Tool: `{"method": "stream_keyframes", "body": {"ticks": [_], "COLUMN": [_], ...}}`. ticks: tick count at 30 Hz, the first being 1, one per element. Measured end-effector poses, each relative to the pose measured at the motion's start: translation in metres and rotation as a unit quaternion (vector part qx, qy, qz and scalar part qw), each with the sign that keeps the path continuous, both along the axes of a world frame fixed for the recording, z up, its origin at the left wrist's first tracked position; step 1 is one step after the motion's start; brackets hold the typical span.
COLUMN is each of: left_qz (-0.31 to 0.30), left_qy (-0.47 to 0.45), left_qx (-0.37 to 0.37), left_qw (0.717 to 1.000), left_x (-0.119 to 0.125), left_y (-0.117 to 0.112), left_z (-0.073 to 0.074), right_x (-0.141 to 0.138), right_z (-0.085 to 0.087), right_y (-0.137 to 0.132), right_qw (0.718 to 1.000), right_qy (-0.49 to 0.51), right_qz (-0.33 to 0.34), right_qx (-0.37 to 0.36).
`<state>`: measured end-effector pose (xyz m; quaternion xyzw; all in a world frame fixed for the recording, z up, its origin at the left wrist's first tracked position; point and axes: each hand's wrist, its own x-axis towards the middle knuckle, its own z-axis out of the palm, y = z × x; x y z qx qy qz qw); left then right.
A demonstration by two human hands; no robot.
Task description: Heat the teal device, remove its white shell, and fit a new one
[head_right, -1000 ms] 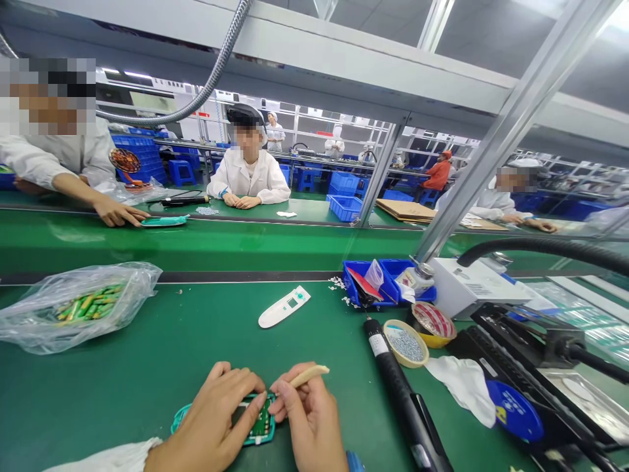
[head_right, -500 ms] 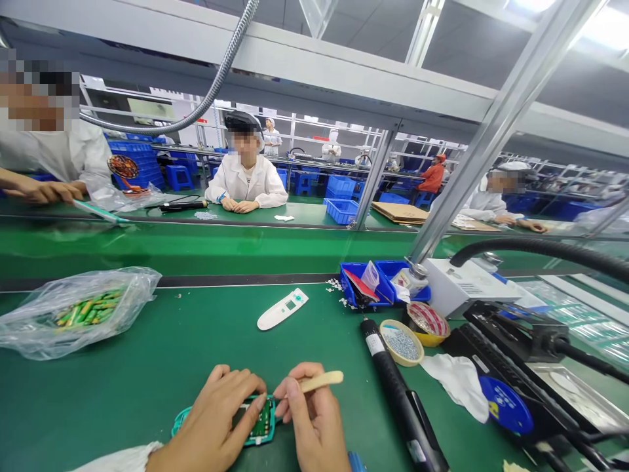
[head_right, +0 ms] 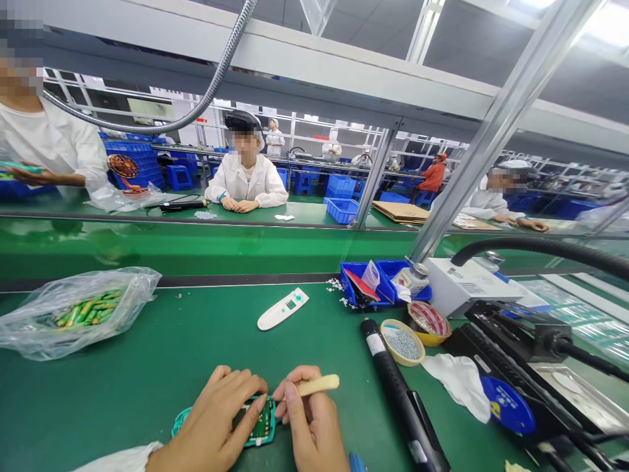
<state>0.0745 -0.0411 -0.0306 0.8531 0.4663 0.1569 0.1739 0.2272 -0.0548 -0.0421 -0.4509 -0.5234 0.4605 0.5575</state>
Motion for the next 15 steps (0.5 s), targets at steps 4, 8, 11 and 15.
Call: {"method": "stream_keyframes", "body": {"ticks": [4, 8, 11, 15], "left_qz": [-0.002, -0.008, -0.011, -0.01], "left_qy": [-0.008, -0.014, -0.017, -0.016], "left_qx": [0.013, 0.019, 0.019, 0.011], "left_qw": [1.0, 1.0, 1.0, 1.0], "left_x": [-0.001, -0.001, -0.001, 0.0], "left_y": [0.001, 0.002, 0.003, 0.003], "left_z": [-0.001, -0.001, -0.001, 0.0], "right_x": [0.0, 0.0, 0.001, 0.0], "right_z": [-0.002, -0.006, -0.009, -0.013], "right_y": [-0.001, -0.002, -0.002, -0.002], "right_qw": [1.0, 0.999, 0.997, 0.995], "right_qy": [-0.003, -0.025, -0.049, -0.062], "right_qz": [-0.007, -0.007, -0.008, -0.018], "right_qx": [0.011, 0.034, 0.053, 0.077]}}
